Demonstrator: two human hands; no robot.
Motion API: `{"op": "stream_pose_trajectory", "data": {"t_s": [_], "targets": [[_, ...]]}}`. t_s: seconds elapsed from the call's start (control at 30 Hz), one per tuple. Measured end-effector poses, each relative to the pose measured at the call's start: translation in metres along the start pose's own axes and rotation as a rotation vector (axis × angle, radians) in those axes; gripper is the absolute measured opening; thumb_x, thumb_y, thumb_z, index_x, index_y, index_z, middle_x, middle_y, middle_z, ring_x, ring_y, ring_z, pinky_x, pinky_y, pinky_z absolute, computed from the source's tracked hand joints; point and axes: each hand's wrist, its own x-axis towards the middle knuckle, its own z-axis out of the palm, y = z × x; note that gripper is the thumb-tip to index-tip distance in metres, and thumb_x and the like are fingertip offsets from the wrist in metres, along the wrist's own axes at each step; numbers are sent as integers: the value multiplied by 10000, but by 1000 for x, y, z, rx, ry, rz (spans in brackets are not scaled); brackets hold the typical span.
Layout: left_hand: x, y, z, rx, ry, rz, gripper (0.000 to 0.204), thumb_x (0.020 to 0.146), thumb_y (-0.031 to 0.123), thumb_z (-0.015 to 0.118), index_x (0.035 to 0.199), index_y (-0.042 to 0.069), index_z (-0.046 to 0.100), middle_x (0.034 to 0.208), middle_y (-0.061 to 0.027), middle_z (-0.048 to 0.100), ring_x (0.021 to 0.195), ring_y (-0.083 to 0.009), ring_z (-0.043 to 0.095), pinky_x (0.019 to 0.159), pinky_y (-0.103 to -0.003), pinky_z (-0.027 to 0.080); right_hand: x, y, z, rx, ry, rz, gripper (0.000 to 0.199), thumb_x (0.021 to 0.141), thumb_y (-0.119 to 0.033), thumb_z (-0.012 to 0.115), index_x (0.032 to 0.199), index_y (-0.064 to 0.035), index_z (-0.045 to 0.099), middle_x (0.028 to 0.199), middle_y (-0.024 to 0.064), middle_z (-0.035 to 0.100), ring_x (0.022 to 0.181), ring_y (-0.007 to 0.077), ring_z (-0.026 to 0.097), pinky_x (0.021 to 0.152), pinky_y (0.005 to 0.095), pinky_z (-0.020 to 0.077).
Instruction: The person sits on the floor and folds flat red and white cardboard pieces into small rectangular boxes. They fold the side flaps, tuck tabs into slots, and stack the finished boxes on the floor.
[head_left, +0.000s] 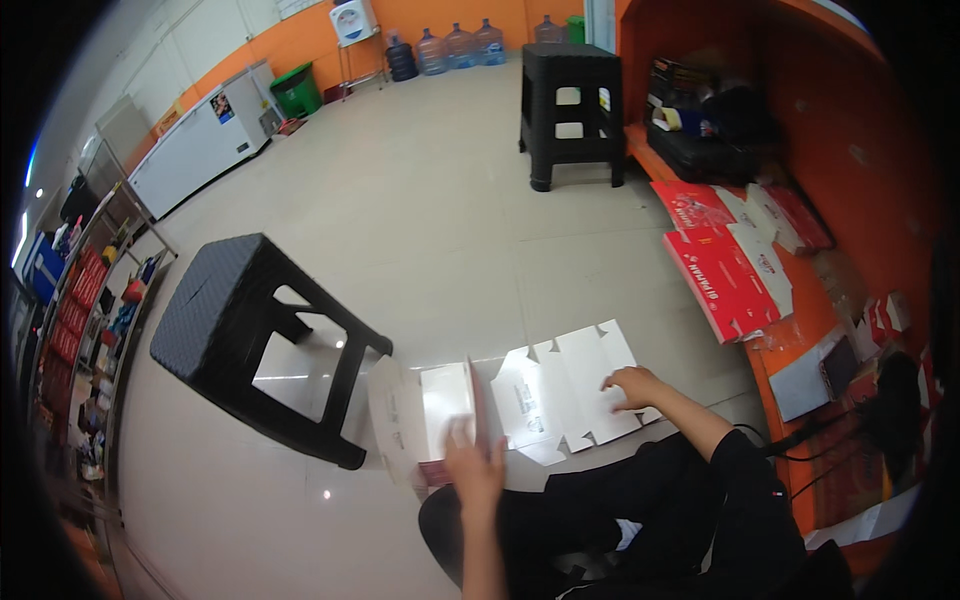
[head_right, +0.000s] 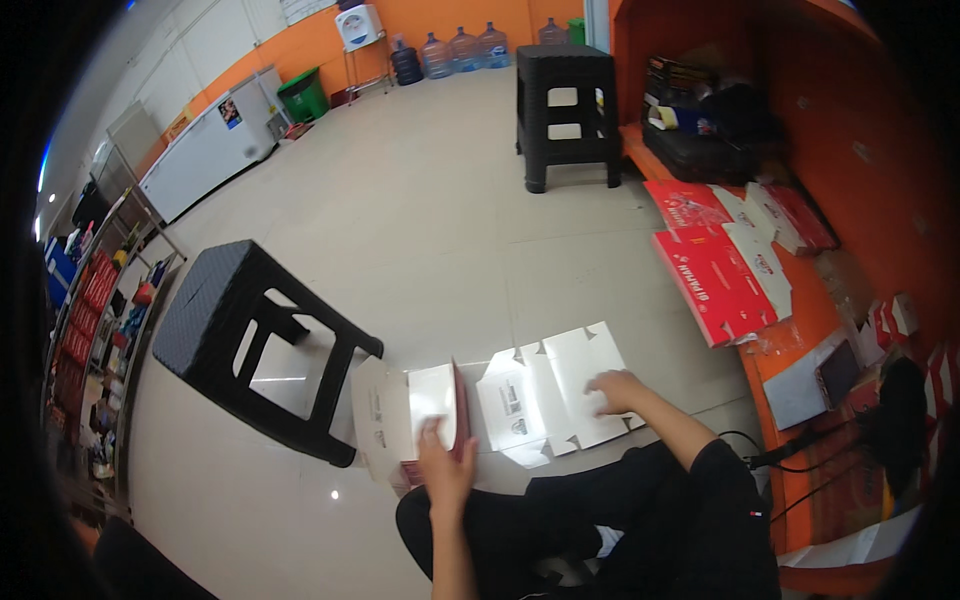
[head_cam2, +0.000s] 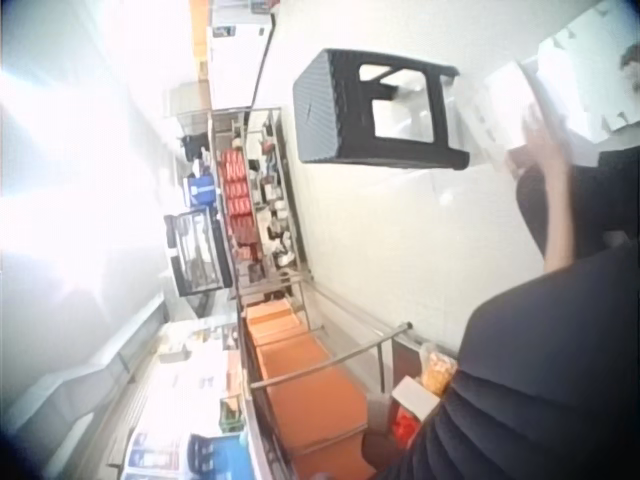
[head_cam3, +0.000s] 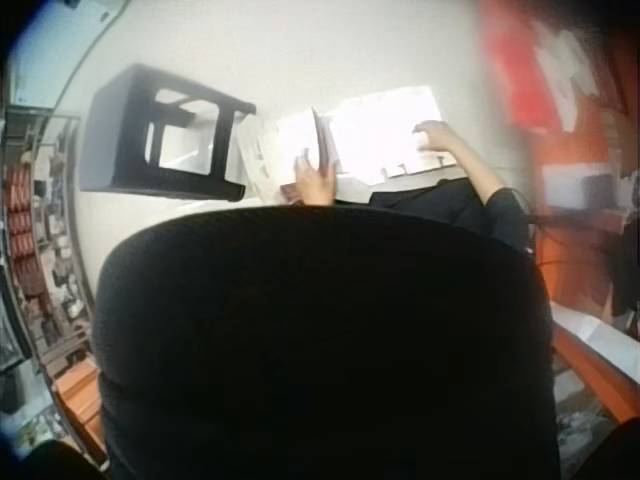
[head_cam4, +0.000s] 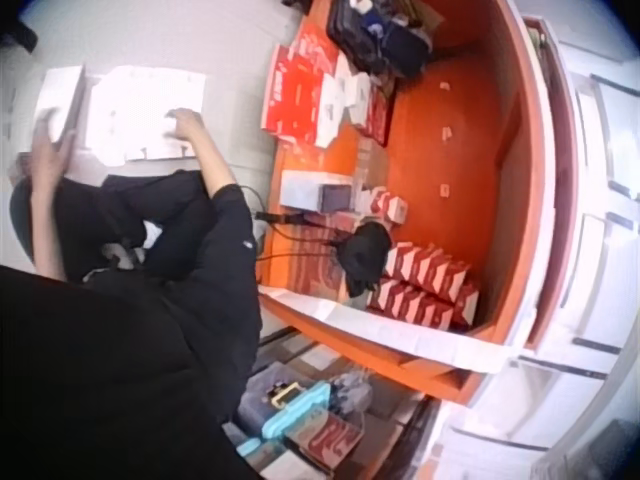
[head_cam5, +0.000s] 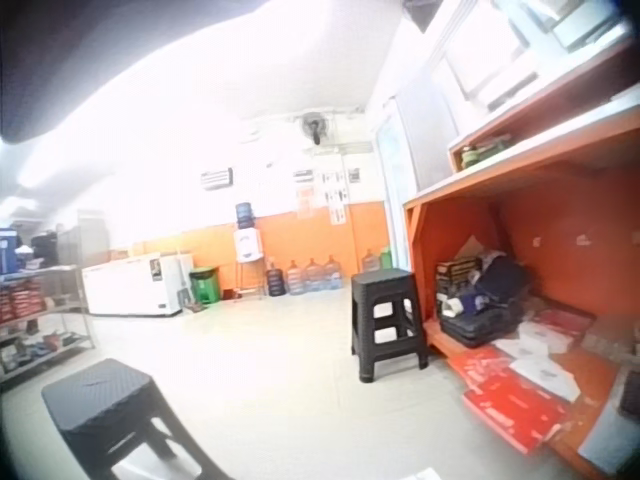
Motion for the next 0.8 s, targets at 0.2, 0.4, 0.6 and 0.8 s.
{"op": "stream_pose_trajectory", "data": {"t_s": [0.2, 0.4, 0.6, 0.8], "targets": [[-8, 75, 173, 40, -702, 327, 650, 663, 443, 800, 1166, 99, 574, 1122, -104, 591, 1068, -284, 578, 855, -455, 459, -41, 54, 12, -257, -306, 61, 853, 442, -330, 914, 1209, -228, 556, 1162, 51, 575, 1109, 261, 562, 863, 437, 459], [-9, 75, 240, 318, -938, 451, 683, 614, 498, 812, 1156, 142, 598, 1131, -81, 583, 1063, -273, 582, 868, -421, 470, -37, 69, 30, -271, -244, 0, 764, 474, -290, 903, 1155, -208, 567, 1141, 24, 561, 1104, 241, 559, 888, 418, 446], [13, 67, 248, 228, -1033, 430, 642, 603, 460, 826, 1098, 107, 619, 1089, -82, 610, 993, -277, 619, 841, -396, 498, -36, 79, 25, -186, -216, -7, 701, 439, -238, 902, 1075, -193, 611, 1078, 36, 592, 1040, 244, 596, 825, 406, 487], [24, 60, 257, 140, -1095, 473, 570, 615, 395, 834, 1050, 80, 645, 1042, -92, 646, 960, -260, 638, 834, -360, 512, -28, 92, 24, 40, -322, 144, 744, 430, -181, 885, 1133, -177, 640, 1138, 47, 646, 1059, 232, 608, 858, 363, 505]]}}
